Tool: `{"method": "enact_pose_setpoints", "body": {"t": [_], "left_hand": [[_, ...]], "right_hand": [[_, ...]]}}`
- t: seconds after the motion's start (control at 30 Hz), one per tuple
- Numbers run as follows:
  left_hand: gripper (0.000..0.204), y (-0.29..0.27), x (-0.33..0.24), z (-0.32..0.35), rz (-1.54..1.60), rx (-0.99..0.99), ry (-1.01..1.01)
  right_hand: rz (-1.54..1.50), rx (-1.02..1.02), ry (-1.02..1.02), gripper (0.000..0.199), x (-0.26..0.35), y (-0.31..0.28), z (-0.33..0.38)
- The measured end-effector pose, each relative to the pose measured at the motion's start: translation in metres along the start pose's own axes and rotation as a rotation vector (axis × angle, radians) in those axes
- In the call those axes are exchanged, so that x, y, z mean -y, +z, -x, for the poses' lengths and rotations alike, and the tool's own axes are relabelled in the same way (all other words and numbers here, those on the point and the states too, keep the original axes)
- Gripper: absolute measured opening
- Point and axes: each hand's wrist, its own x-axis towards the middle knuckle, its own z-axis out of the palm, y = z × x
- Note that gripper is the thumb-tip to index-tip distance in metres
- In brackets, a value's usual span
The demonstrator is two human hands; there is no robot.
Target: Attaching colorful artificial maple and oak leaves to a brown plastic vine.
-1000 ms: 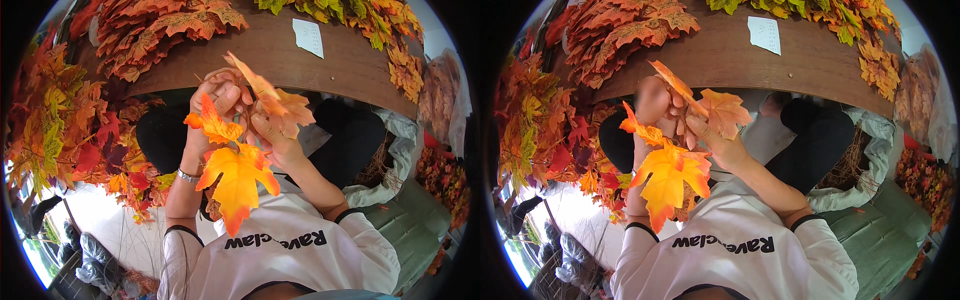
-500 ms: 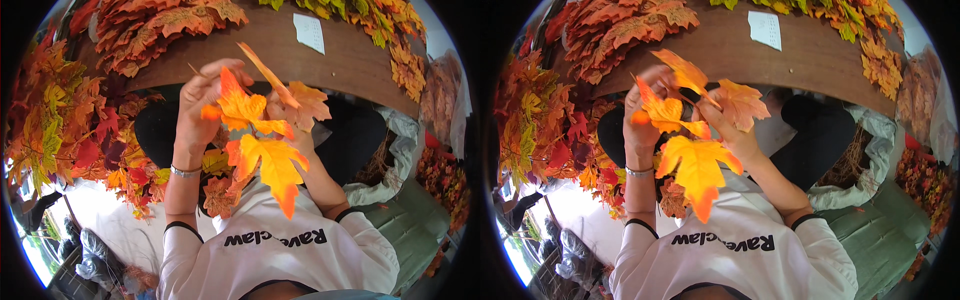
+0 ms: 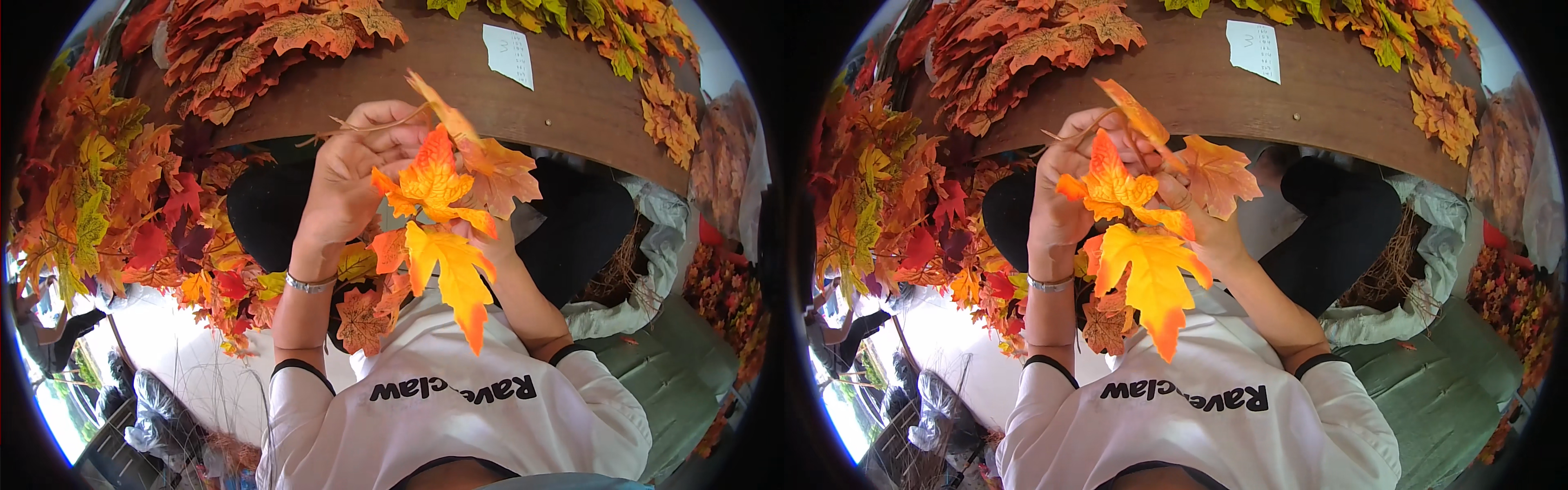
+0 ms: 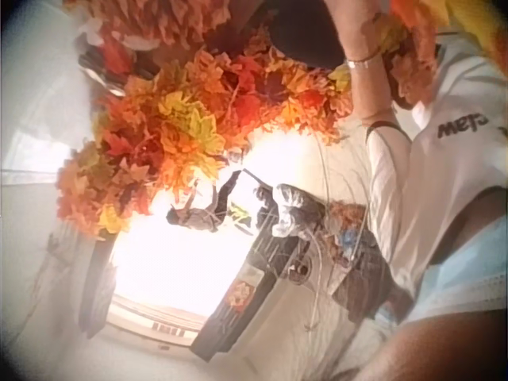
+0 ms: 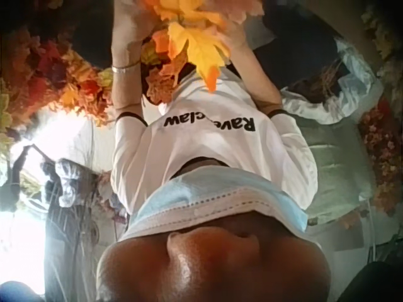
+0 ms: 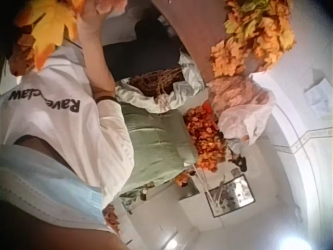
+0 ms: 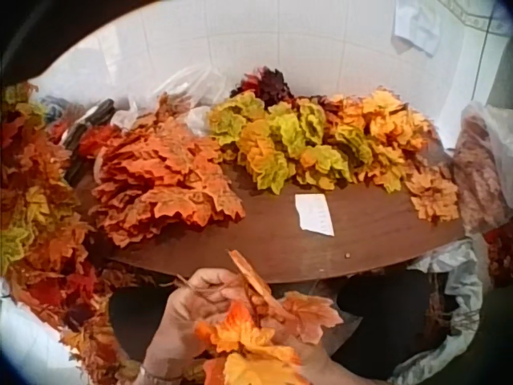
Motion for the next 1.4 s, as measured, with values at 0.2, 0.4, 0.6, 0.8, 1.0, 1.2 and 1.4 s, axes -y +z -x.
{"method": "enact_pose_setpoints", "body": {"t": [0.2,0.4,0.6,0.8,1.0,1.2,1.4], "left_hand": [[0.039,0.0,0.005,0.001,-0.079,-0.078,0.065],[0.023,-0.006,0.005,0.0,-0.033,-0.115,0.088],[0.018,0.0,0.006,-0.002,-0.016,-0.324,0.099],[0.022,-0.016,0.015,-0.004,-0.105,-0.405,0.107],[0.027,-0.037,-0.013,0.014,-0.225,-0.293,-0.044],[0.031,-0.011,-0.063,0.059,-0.204,-0.294,-0.26],[0.031,0.019,-0.091,0.108,-0.466,-0.451,-0.371]], "right_hand": [[-0.13,0.051,0.163,0.046,0.0,-0.007,0.0],[-0.22,0.063,0.154,0.034,0.0,-0.006,0.0],[0.142,0.03,-0.041,0.018,-0.008,-0.005,-0.003],[0.658,-0.026,-0.322,0.012,-0.017,0.005,0.004],[0.932,0.261,-0.838,0.034,-0.028,0.028,0.001],[0.88,0.518,-0.854,0.026,-0.044,0.058,0.013],[0.91,0.629,-0.904,0.02,-0.076,0.067,0.024]]}}
